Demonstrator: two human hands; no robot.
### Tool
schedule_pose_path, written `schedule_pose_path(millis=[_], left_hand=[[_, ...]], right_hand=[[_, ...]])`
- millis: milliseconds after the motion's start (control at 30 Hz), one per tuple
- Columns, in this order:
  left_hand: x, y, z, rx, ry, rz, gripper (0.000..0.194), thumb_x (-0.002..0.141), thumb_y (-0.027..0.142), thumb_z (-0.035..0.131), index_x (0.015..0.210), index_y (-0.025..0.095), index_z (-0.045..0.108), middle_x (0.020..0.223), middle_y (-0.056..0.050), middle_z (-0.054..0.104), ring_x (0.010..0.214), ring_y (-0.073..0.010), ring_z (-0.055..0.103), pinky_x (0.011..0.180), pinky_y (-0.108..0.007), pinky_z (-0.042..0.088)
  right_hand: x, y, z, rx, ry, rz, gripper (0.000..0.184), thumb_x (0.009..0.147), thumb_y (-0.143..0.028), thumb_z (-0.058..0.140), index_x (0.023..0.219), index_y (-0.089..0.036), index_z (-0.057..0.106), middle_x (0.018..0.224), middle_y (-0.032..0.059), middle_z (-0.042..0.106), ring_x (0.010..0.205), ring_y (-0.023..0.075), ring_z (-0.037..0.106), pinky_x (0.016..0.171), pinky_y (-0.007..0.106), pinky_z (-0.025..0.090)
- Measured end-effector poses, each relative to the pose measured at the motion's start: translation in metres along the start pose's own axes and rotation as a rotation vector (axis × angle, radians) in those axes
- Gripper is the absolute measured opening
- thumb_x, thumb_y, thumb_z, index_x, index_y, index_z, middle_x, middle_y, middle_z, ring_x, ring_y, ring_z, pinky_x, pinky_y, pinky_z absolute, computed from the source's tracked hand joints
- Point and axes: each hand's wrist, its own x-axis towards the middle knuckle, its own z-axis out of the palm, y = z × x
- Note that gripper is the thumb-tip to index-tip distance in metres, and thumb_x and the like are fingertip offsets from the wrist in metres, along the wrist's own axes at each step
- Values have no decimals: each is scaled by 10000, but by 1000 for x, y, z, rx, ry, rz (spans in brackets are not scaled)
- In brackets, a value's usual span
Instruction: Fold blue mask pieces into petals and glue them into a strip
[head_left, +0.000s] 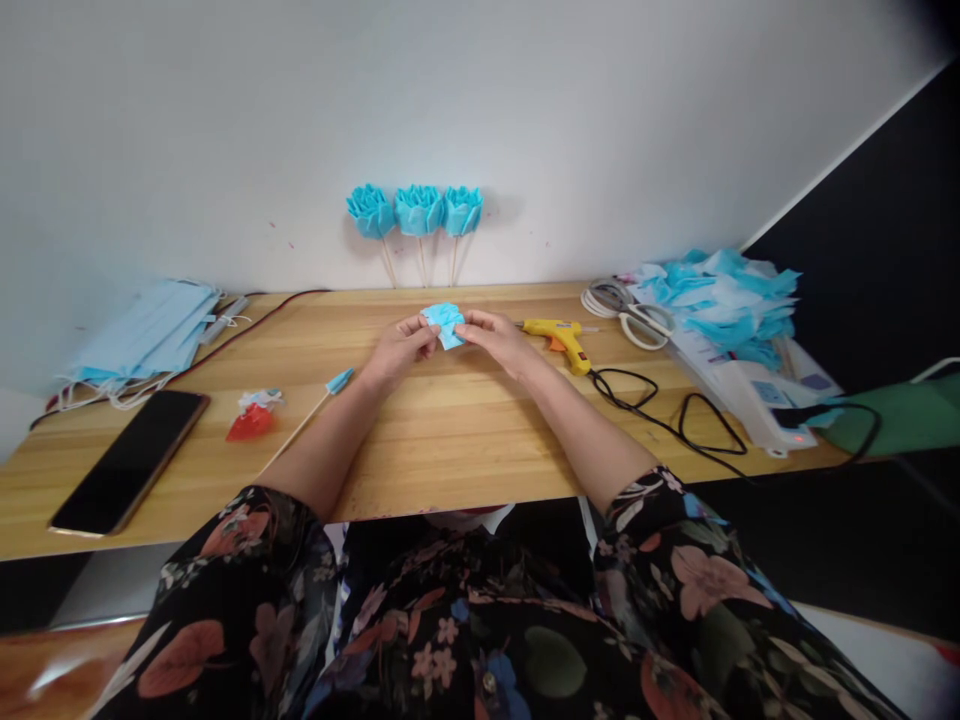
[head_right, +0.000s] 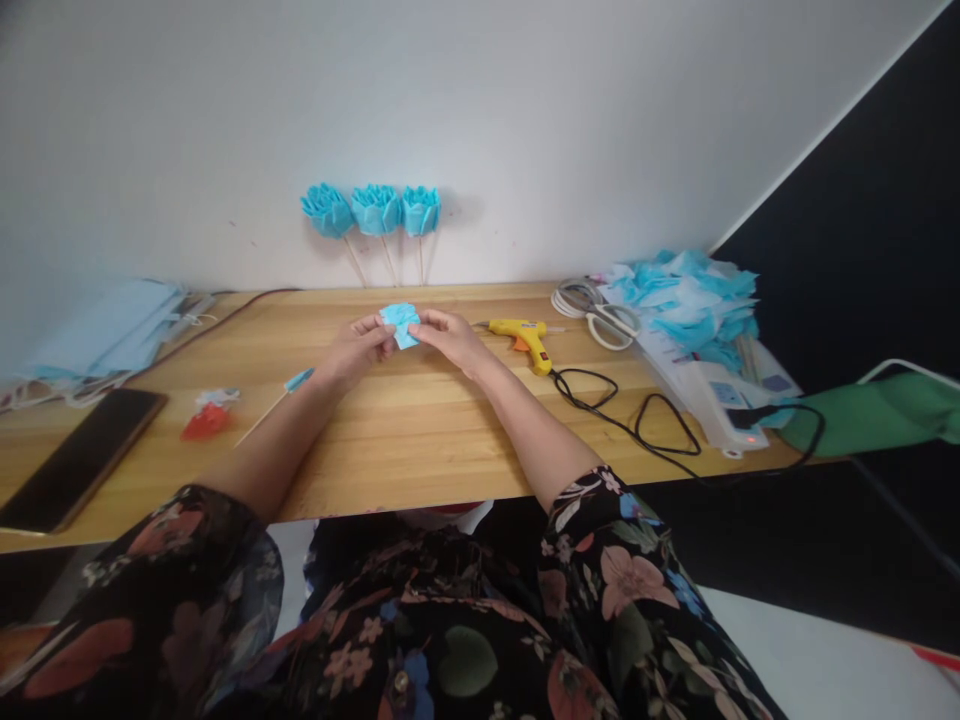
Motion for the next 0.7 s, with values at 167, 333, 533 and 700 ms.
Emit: schedule_pose_path(millis=[167,333,533,700], left_hand=[[-2,-1,2,13,-42,-22,376,719,429,808,615,188,538,532,22,552,485,-73,425,518,-235,310],[-1,-1,0,-19,-51,2,387,727,451,806,620,185,546,535,21,551,494,-74,433,528,-231,322],[2,-5,-1,-75,46,26,414,712,470,805,625,191,512,534,33,551,481,-72,446,508,-224,320],[3,-9,-2,-86,46,29,423,722,473,813,636,187,513,547,37,558,482,-63,461,509,-214,336]], right_hand=[[1,4,2,-72,20,-5,301,699,-444,736,807,-169,677,802,-11,671,800,144,570,826,292,426],[1,7,-3,-38,-37,-9,321,758,-480,721,856,-175,700,847,-4,690,843,151,584,855,287,434],[0,5,-8,-27,-100,-9,343,820,-514,696,895,-181,724,887,1,703,880,151,603,882,290,427],[-1,4,-2,-38,-68,21,340,720,-454,775,886,-162,721,896,23,727,876,165,620,887,311,430]])
